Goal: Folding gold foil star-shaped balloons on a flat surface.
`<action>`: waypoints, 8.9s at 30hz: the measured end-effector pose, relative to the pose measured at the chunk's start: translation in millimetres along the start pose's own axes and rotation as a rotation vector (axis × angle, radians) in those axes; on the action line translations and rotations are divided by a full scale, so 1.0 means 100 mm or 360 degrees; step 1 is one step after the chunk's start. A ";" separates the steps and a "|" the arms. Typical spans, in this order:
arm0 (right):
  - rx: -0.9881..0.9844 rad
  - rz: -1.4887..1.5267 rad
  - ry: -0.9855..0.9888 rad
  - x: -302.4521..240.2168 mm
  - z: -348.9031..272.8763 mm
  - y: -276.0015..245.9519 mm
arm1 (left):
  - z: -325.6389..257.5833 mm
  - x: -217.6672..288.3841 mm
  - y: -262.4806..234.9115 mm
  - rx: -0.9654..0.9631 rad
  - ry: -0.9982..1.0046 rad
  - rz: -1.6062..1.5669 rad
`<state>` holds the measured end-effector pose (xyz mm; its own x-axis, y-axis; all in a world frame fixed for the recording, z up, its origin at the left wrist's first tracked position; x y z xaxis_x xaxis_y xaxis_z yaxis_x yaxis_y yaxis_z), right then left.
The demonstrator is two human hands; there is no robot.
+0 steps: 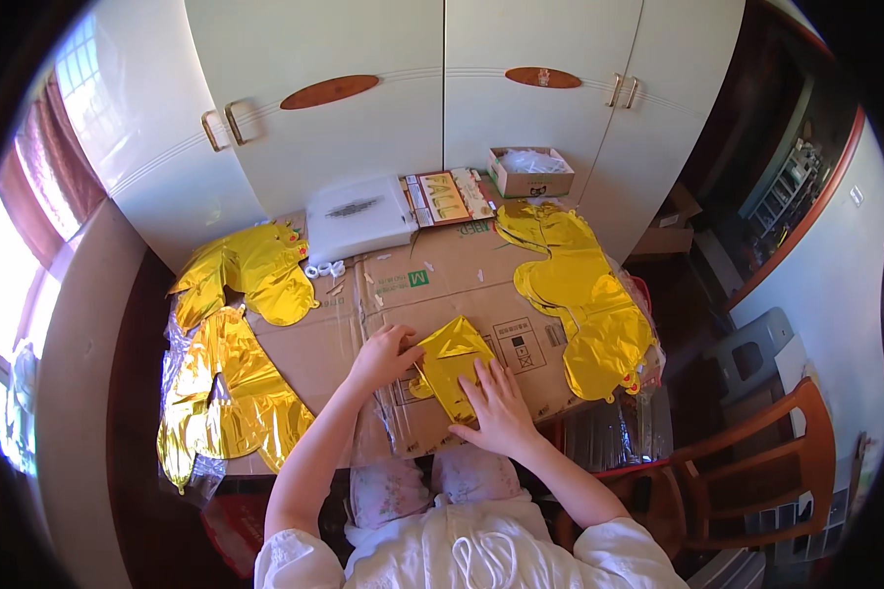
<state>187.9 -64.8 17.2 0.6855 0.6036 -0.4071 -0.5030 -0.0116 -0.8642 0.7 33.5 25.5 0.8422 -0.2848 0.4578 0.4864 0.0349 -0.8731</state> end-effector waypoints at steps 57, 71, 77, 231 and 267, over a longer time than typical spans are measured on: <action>0.0213 0.0021 -0.0257 -0.29 0.08 0.13 | -0.36 0.39 -0.07 0.0214 0.0211 0.0395; 0.0177 -0.0158 -0.0323 -0.31 -0.02 0.25 | -0.65 0.65 0.47 -0.0144 0.0573 0.0506; 0.0221 -0.0102 -0.0377 -0.35 -0.01 0.15 | -0.57 0.53 0.56 -0.0188 0.0525 0.0691; -0.0556 -0.0364 -0.0098 0.38 0.40 0.18 | -0.48 -0.01 -0.02 -0.0291 -0.0216 0.0302; -0.0594 -0.0043 -0.0462 0.15 0.09 -0.16 | -1.08 0.13 -0.52 0.0120 0.0217 0.0497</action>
<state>201.7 -48.0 27.7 0.4936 0.8049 -0.3294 -0.2269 -0.2464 -0.9422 -38.8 -75.5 58.2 0.9167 -0.3744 0.1394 0.2301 0.2096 -0.9503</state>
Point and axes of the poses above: each hand's wrist, its own z-axis towards the middle knuckle, its own y-axis out of the palm, x = y × z, the point moved 8 cm from there along z, towards the middle knuckle, and after that the axes turned 11 degrees about z, right-handed, at the moved point
